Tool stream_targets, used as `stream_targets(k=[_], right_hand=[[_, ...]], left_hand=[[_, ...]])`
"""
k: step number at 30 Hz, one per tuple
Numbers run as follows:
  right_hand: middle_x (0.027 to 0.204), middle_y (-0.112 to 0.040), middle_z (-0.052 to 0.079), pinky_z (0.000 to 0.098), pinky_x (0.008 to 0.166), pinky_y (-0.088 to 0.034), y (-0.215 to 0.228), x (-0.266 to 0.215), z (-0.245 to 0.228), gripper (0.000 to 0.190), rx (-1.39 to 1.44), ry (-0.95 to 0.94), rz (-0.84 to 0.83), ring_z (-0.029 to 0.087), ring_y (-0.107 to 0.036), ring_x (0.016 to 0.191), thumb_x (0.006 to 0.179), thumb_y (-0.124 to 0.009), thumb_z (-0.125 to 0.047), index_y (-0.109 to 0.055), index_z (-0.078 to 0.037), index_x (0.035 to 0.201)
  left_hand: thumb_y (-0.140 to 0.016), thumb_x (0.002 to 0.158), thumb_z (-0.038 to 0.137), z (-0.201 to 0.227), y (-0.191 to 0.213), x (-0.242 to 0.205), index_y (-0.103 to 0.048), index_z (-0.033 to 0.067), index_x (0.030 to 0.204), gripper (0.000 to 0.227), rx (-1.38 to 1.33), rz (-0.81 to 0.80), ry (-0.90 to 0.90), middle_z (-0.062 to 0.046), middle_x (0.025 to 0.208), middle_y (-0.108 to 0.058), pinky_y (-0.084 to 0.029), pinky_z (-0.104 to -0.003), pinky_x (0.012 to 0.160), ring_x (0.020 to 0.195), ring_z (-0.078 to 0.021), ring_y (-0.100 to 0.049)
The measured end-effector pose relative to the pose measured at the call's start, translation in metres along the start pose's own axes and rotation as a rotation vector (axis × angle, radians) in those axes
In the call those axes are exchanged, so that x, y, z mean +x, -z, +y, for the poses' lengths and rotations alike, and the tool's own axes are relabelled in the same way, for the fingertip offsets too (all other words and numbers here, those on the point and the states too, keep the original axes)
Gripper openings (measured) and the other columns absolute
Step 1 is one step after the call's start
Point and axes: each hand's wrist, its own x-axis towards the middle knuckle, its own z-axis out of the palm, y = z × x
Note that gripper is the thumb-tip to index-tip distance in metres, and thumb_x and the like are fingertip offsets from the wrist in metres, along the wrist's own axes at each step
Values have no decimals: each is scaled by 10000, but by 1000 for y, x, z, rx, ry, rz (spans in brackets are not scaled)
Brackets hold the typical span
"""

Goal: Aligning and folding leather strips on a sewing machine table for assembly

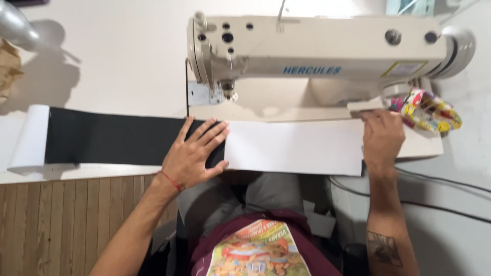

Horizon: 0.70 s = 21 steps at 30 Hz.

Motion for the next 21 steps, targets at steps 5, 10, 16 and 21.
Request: stream_targets(k=[5,10,16,21], right_hand=[[1095,-824,22,416,996,-591,-3,6,-14,198,-33,24,8,303,-730,1024,1040,-902,-46,-932,-179,1184],[1257,-910,134,473,1027,-617,38,22,-74,246,132,-81,89,344,-819,1094,1175,-801,114,-935,-31,1320],[1324,-823,294,615,1090,-608,56,84,-251,253,909,-127,-198,535,-770,1269,1084,-788,-69,-785,42,1311],[1703,-642,221,508,1327,-475,19,101,-320,619,728,182,-244,415,-602,1587,1110,-774,-174,-610,-13,1686]], left_hand=[[-603,1065,676,2,-1,-2,-572,155,1730,845,-3,10,36,-22,1826,-548,-174,-650,1438,1723,-251,-434],[-548,1097,698,6,-9,1,-557,152,1725,832,-32,-6,55,-37,1859,-483,-149,-691,1427,1751,-257,-362],[-569,1077,713,11,-28,3,-569,215,1736,826,-12,90,107,-30,1758,-600,-196,-694,1426,1694,-285,-475],[-539,1095,764,1,-24,8,-552,218,1742,847,-18,85,125,-21,1762,-593,-220,-678,1433,1699,-267,-476]])
